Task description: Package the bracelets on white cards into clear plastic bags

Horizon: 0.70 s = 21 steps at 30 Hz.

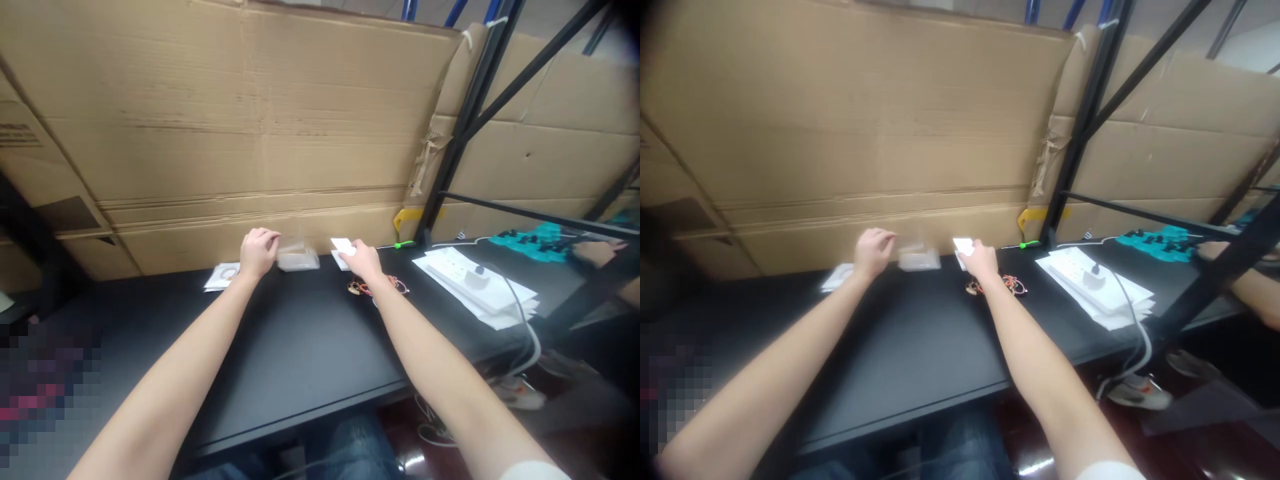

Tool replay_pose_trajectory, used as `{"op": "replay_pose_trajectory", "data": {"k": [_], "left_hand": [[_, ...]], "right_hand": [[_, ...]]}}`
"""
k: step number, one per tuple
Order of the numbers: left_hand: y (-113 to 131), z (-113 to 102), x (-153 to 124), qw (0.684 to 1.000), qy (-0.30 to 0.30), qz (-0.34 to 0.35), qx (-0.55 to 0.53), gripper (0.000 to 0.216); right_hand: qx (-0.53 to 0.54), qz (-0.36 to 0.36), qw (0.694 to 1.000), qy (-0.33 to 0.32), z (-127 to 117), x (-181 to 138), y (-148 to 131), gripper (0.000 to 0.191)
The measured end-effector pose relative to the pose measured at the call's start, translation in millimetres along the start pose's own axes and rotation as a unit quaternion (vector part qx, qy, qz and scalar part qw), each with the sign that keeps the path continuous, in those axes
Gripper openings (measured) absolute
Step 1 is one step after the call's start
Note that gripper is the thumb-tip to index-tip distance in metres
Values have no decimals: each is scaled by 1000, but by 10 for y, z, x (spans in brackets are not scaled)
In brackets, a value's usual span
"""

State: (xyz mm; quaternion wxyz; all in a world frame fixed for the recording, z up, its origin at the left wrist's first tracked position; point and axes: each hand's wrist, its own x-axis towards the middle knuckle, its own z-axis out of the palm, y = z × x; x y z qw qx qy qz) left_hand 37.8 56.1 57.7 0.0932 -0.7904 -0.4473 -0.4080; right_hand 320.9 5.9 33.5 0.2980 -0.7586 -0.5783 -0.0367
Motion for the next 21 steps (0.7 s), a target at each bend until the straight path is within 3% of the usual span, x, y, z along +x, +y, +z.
{"op": "replay_pose_trajectory", "data": {"k": [2, 5, 7, 8, 11, 14, 16, 19, 21], "left_hand": [[46, -159, -148, 999, -31, 42, -1, 29], [110, -316, -497, 963, -233, 129, -51, 19], [157, -346, -710, 923, -339, 134, -123, 18], [186, -337, -785, 918, -347, 110, -159, 21], [295, -235, -854, 937, -222, -23, -269, 29], [397, -100, -783, 894, -119, -145, -408, 38], [418, -53, -742, 880, -96, -196, -421, 32], [373, -82, -725, 903, -130, -166, -373, 21], [323, -131, -733, 923, -164, -115, -329, 20]], "right_hand": [[36, -33, 998, 40, -86, -64, -76, 57], [102, -112, 984, 90, -185, -223, -267, 53], [138, -172, 971, 93, -214, -364, -427, 50], [151, -199, 964, 86, -214, -438, -506, 50], [177, -271, 945, 50, -157, -630, -696, 54], [203, -341, 918, 13, -63, -732, -792, 63], [222, -365, 904, 4, -26, -757, -817, 81], [240, -357, 902, 31, -25, -763, -834, 93], [235, -345, 909, 19, -36, -755, -839, 68]]}}
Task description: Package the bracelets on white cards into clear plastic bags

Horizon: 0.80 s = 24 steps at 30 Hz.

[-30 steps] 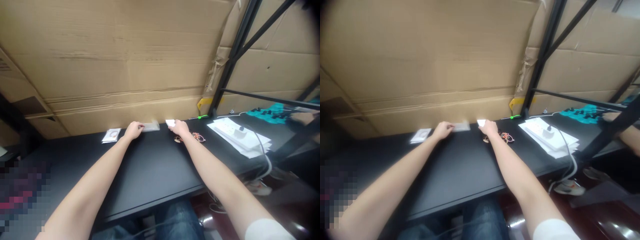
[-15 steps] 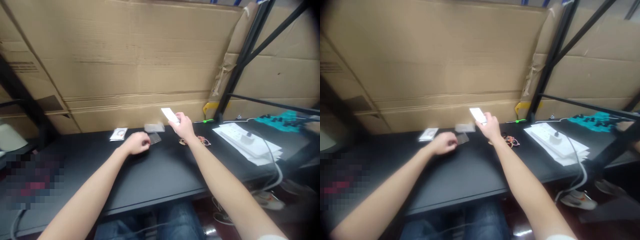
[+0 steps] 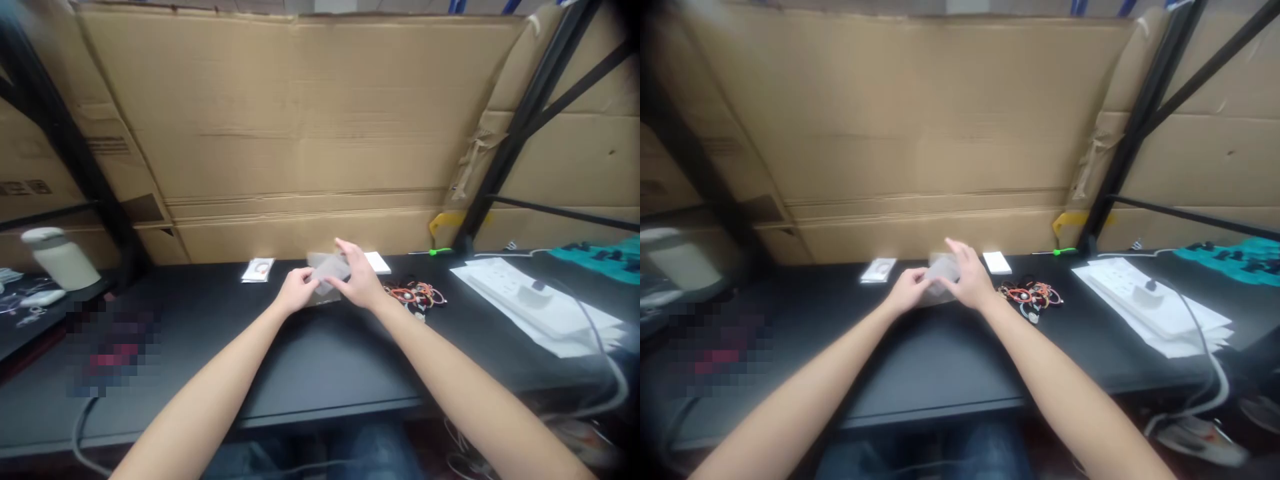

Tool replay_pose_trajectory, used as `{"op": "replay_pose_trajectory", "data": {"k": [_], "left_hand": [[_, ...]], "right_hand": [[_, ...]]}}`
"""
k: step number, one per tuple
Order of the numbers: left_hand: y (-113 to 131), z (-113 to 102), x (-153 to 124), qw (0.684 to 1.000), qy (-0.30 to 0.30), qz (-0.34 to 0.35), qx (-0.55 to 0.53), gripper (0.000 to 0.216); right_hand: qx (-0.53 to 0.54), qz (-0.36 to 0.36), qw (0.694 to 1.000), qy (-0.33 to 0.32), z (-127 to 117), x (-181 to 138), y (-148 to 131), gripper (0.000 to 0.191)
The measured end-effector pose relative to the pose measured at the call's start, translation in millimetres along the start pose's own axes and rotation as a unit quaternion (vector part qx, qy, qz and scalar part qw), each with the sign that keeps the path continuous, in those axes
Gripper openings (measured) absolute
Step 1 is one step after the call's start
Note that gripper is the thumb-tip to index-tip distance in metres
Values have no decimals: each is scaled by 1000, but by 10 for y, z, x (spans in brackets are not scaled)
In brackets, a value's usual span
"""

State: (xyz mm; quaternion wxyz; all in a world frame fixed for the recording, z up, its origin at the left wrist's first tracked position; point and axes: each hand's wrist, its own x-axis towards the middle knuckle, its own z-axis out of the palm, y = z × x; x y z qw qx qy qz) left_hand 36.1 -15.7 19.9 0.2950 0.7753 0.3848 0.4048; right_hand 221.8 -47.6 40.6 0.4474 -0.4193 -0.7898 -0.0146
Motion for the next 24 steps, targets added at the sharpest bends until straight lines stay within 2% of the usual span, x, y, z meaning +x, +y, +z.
{"op": "replay_pose_trajectory", "data": {"k": [2, 3, 6, 8, 11, 13, 19, 24], "left_hand": [[-19, -41, -22, 999, -19, 13, 41, 23], [-34, -46, -32, 998, -16, 11, 56, 23], [-101, -12, -57, 993, 9, 3, 120, 40], [-150, 16, -72, 982, -12, 10, 187, 52], [-187, 13, -83, 958, -96, 27, 268, 38], [-182, -12, -84, 948, -127, 36, 288, 30], [-136, -45, -94, 943, -145, 100, 282, 29], [-148, -30, -101, 939, -161, 102, 286, 30]], "right_hand": [[4, 40, 998, -54, -6, 11, 25, 37], [11, 67, 995, -78, -10, 15, 55, 30], [45, 134, 986, -90, -39, 22, 214, 31], [57, 161, 982, -76, -81, 19, 349, 31], [31, 214, 972, -90, -151, 3, 515, 28], [-5, 255, 960, -112, -187, -13, 577, 26], [-86, 316, 932, -154, -237, -54, 639, 22], [-130, 349, 907, -198, -278, -60, 692, 21]]}}
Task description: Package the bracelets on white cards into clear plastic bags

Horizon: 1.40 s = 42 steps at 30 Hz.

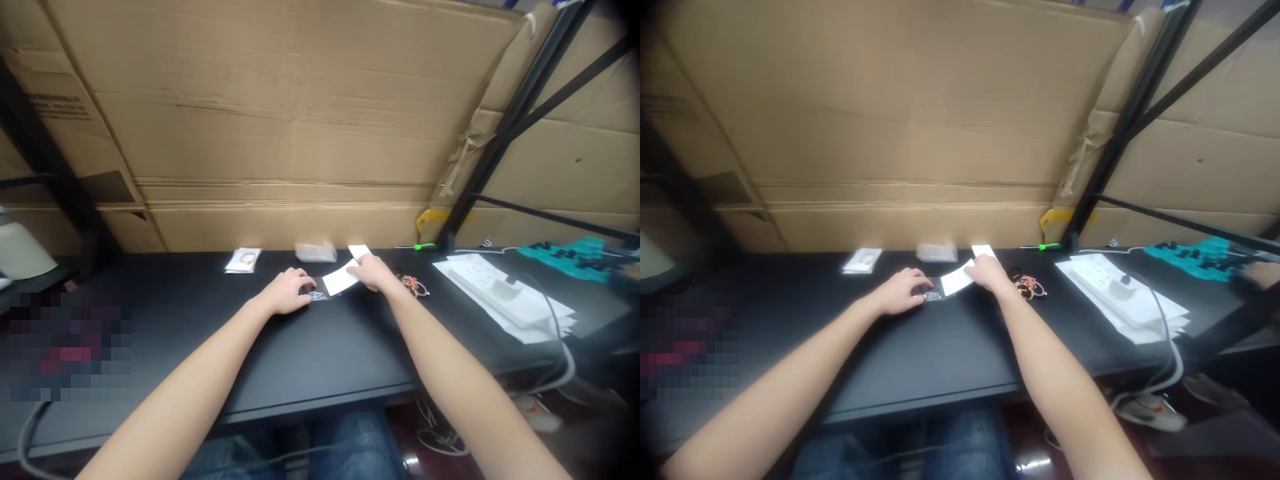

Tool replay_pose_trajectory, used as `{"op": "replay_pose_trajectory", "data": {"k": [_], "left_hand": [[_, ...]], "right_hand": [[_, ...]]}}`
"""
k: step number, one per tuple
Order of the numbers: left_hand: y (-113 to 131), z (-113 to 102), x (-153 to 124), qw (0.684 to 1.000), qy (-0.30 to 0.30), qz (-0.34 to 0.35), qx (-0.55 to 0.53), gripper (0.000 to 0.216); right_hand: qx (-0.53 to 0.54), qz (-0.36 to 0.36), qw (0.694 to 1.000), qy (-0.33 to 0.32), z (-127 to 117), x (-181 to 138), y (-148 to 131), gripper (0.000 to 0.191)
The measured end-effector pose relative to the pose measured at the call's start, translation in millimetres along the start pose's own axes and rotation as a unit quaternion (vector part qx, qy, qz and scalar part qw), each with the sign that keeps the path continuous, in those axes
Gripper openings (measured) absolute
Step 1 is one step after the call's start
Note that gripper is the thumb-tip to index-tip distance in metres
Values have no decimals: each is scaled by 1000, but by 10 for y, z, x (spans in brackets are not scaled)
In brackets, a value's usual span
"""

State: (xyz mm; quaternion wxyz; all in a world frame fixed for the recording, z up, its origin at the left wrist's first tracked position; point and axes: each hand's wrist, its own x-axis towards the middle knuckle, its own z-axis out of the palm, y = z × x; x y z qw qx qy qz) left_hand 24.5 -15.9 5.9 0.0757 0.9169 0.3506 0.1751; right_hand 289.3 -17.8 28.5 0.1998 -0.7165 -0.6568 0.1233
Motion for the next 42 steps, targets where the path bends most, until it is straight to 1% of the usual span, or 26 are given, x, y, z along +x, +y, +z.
{"op": "replay_pose_trajectory", "data": {"k": [3, 7, 12, 16, 19, 23, 25, 26, 28, 30, 32, 35, 38, 40, 42], "left_hand": [[-2, -1, 2, 1000, -6, -9, 1, 30], [11, -20, 4, 1000, -14, -15, 3, 30], [82, -79, 5, 999, -29, -19, 28, 31], [143, -107, 10, 998, -45, 29, 29, 39], [155, -98, 7, 997, -57, 51, 20, 41], [148, -80, -7, 997, -50, 59, 10, 38], [146, -71, -11, 998, -37, 41, -1, 37], [146, -67, -10, 999, -26, 26, -5, 40], [141, -54, -3, 1000, 2, -6, -5, 58], [130, -36, 11, 999, 25, -32, 4, 79], [120, -15, 26, 998, 36, -53, 11, 87], [122, 14, 45, 996, 47, -72, 15, 86], [148, 27, 58, 995, 65, -66, 32, 83], [163, 22, 61, 995, 73, -58, 47, 82], [169, 8, 58, 994, 76, -52, 57, 81]], "right_hand": [[-22, 15, 1000, -10, -20, -3, 4, 20], [-42, 17, 999, -17, -51, -26, -16, 22], [-59, 24, 998, -30, -105, -32, -4, 21], [-67, 32, 996, -42, -93, -27, -26, 26], [-59, 15, 997, -54, -59, -35, -72, 31], [31, -11, 995, -94, 5, -49, -119, 27], [75, -18, 990, -118, 42, -55, -132, 25], [96, -22, 987, -130, 60, -58, -137, 25], [165, -39, 975, -145, 90, -60, -148, 24], [243, -62, 957, -149, 112, -60, -161, 23], [297, -76, 939, -153, 135, -61, -180, 24], [294, -110, 939, -141, 189, -71, -225, 28], [248, -157, 952, -87, 237, -92, -278, 31], [231, -159, 958, -53, 236, -107, -301, 27], [239, -154, 958, -47, 208, -119, -309, 25]]}}
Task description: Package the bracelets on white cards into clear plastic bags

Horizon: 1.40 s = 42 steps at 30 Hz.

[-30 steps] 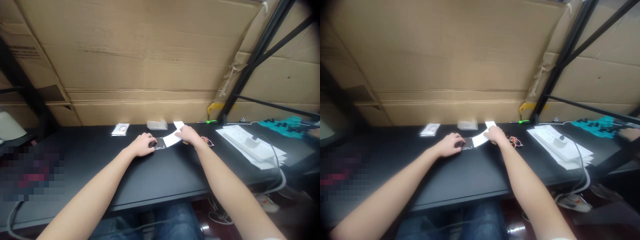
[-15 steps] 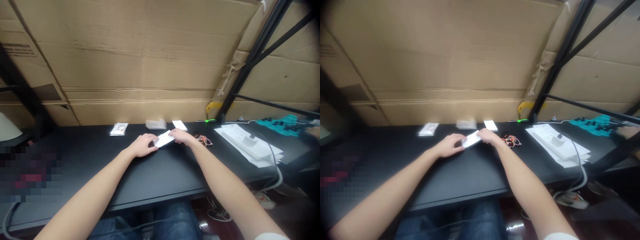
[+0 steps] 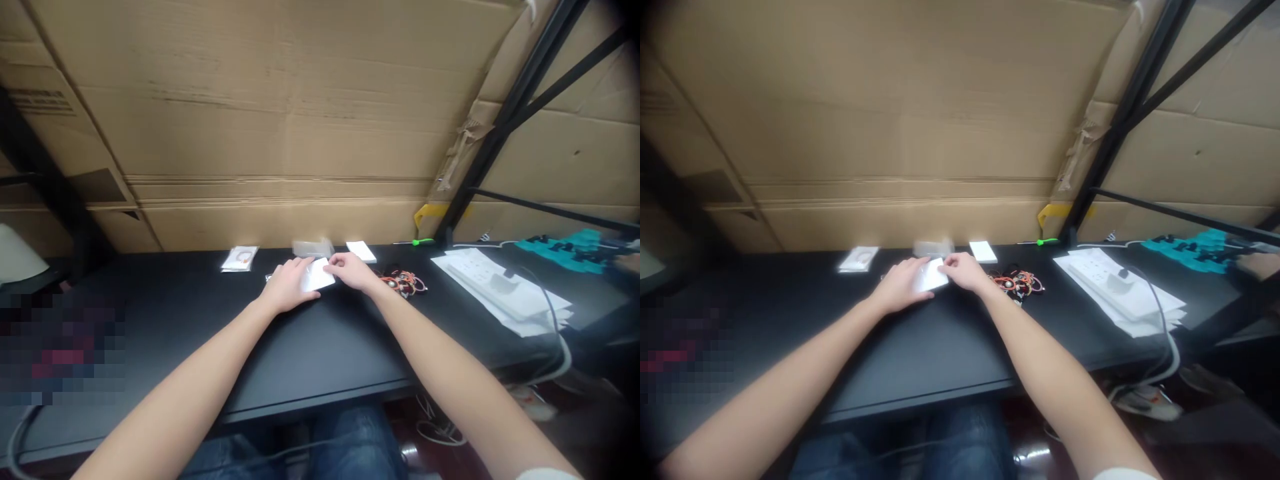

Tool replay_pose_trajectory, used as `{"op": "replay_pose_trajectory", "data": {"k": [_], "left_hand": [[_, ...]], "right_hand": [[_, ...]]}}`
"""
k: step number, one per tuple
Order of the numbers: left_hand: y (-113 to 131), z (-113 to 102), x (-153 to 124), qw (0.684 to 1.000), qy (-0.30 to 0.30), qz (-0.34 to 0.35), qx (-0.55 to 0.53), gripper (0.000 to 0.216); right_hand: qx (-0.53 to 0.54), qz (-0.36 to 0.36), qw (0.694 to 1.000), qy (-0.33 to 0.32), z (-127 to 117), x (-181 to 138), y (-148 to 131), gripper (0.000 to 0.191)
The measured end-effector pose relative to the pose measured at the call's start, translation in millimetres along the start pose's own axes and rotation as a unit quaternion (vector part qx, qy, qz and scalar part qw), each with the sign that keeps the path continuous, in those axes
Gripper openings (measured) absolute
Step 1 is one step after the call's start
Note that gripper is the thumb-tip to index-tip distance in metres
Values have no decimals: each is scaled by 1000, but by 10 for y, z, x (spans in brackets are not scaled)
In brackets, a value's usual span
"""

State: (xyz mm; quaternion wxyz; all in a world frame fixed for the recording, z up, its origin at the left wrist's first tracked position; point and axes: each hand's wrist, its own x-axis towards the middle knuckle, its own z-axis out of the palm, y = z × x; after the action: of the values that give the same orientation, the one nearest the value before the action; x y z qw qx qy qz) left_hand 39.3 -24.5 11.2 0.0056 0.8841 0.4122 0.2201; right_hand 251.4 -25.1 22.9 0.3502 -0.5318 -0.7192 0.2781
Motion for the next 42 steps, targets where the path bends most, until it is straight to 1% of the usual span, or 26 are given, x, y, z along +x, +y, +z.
{"op": "replay_pose_trajectory", "data": {"k": [5, 11, 14, 20, 22, 25, 28, 30, 32, 35, 39, 42], "left_hand": [[12, -25, -2, 1000, 9, 16, 5, 81], [64, -13, 10, 999, 13, 37, 1, 77], [75, -6, 12, 999, 13, 35, 4, 78], [89, 0, 21, 999, -5, 38, 0, 77], [89, -7, 23, 999, -4, 34, 0, 77], [89, -17, 23, 1000, -7, 20, 3, 78], [92, -18, 21, 1000, -12, 15, 4, 78], [95, -20, 20, 1000, -11, 20, 6, 78], [95, -29, 18, 1000, -5, 27, 9, 78], [92, -48, 17, 999, 5, 29, 14, 81], [82, -60, 13, 1000, 11, 7, 11, 82], [80, -60, 6, 1000, 11, 6, 1, 83]], "right_hand": [[10, -23, 1000, -18, -23, -14, -51, 24], [-60, -67, 996, -18, 66, -10, -76, 23], [-69, -80, 994, -18, 90, -13, -76, 24], [-71, -91, 992, -41, 129, -27, -106, 25], [-57, -85, 993, -52, 107, -37, -126, 27], [-28, -49, 994, -92, 58, -57, -166, 37], [-27, -33, 992, -116, 40, -77, -206, 44], [-36, -38, 992, -116, 49, -85, -220, 42], [-36, -44, 992, -114, 61, -87, -219, 36], [-13, -42, 993, -111, 53, -79, -196, 28], [40, -25, 991, -124, -14, -74, -165, 29], [64, -1, 988, -140, -60, -75, -153, 30]]}}
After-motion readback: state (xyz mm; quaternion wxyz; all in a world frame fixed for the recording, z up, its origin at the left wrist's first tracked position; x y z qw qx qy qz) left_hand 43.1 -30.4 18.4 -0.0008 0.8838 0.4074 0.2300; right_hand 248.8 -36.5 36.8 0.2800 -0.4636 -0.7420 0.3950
